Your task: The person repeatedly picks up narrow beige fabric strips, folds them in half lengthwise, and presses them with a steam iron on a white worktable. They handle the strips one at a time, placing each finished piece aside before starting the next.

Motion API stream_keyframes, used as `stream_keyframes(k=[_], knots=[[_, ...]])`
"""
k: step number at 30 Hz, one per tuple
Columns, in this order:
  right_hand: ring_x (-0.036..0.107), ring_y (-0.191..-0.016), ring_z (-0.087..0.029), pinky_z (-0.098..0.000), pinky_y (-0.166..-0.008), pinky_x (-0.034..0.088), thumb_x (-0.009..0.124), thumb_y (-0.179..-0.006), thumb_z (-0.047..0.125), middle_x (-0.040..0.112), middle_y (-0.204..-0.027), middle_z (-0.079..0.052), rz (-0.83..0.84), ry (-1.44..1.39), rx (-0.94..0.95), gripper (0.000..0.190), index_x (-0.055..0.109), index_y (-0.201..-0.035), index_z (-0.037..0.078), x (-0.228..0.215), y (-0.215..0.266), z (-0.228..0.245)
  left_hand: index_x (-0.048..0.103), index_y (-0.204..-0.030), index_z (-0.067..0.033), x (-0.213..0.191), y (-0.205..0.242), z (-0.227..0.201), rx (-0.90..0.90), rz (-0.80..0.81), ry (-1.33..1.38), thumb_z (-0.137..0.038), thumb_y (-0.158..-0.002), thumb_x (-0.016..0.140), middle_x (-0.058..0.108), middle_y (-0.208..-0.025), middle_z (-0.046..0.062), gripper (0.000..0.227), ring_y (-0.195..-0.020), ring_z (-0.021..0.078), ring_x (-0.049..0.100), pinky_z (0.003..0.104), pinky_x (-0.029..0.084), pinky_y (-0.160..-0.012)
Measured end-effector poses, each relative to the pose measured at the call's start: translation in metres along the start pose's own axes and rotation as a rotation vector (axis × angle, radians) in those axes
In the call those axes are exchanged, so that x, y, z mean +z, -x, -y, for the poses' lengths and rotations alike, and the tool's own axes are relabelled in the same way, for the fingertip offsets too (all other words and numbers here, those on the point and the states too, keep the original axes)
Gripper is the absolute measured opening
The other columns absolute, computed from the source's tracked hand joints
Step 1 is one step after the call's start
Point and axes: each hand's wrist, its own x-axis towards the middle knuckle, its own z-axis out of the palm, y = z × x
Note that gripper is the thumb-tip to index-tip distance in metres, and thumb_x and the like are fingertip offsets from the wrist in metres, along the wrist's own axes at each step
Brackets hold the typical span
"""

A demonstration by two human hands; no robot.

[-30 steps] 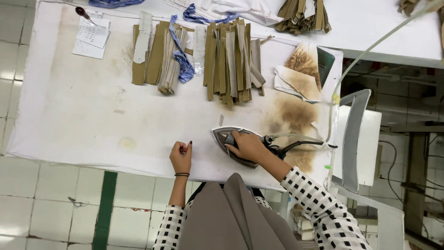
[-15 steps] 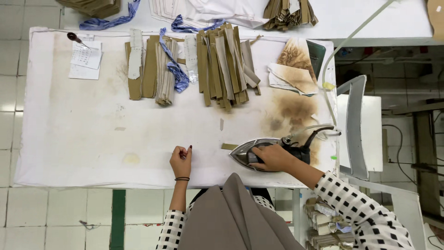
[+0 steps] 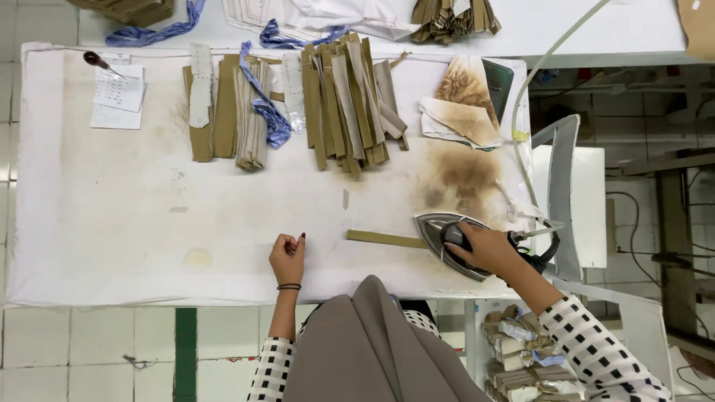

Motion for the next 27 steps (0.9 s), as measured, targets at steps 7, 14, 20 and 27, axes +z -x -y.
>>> stream_keyframes(k=[7,14,20,27], knots=[[0.067,-0.078,-0.025,-0.0360,-0.063,0.055,0.048,-0.082,0.059,0.065,-0.086,-0.006,0.059,0.138,-0.201,0.045,0.050,-0.103,0.019,0.005,0.013,-0.017,0.052,-0.080,-0.0130,0.014,0.018,-0.033,0.011,0.126,-0.027,-0.020,-0.082,0.069,0.059,-0.066,0.004,0.019,-0.065,0.0148,0.052,0.025,0.045,-0.062],[0.067,-0.078,-0.031,-0.0405,-0.062,0.053,0.050,-0.086,0.056,0.066,-0.081,-0.015,-0.130,-0.320,0.397,0.052,0.052,-0.106,0.008,-0.015,-0.029,-0.038,0.058,-0.102,-0.0115,0.041,0.035,-0.046,0.093,0.338,-0.092,-0.017,-0.084,0.066,0.064,-0.097,0.008,0.021,-0.089,0.0217,0.062,0.030,0.052,-0.078],[0.065,-0.057,-0.025,-0.0338,-0.048,0.051,0.053,-0.092,0.050,0.063,-0.067,-0.016,-0.427,-0.605,0.440,0.053,0.052,-0.107,-0.001,-0.041,-0.075,-0.072,0.057,-0.110,-0.0119,0.065,0.035,-0.045,0.109,0.400,-0.163,-0.012,-0.087,0.060,0.059,-0.104,0.006,0.023,-0.098,0.0218,0.059,0.031,0.054,-0.081],[0.065,-0.069,-0.036,-0.0435,-0.054,0.052,0.049,-0.095,0.049,0.061,-0.077,-0.026,-0.546,-0.503,0.402,0.056,0.051,-0.104,-0.007,-0.088,-0.177,-0.088,0.061,-0.096,-0.0151,0.075,0.024,-0.032,0.057,0.381,-0.238,-0.012,-0.087,0.058,0.060,-0.091,0.001,0.010,-0.090,0.0165,0.060,0.027,0.053,-0.077]])
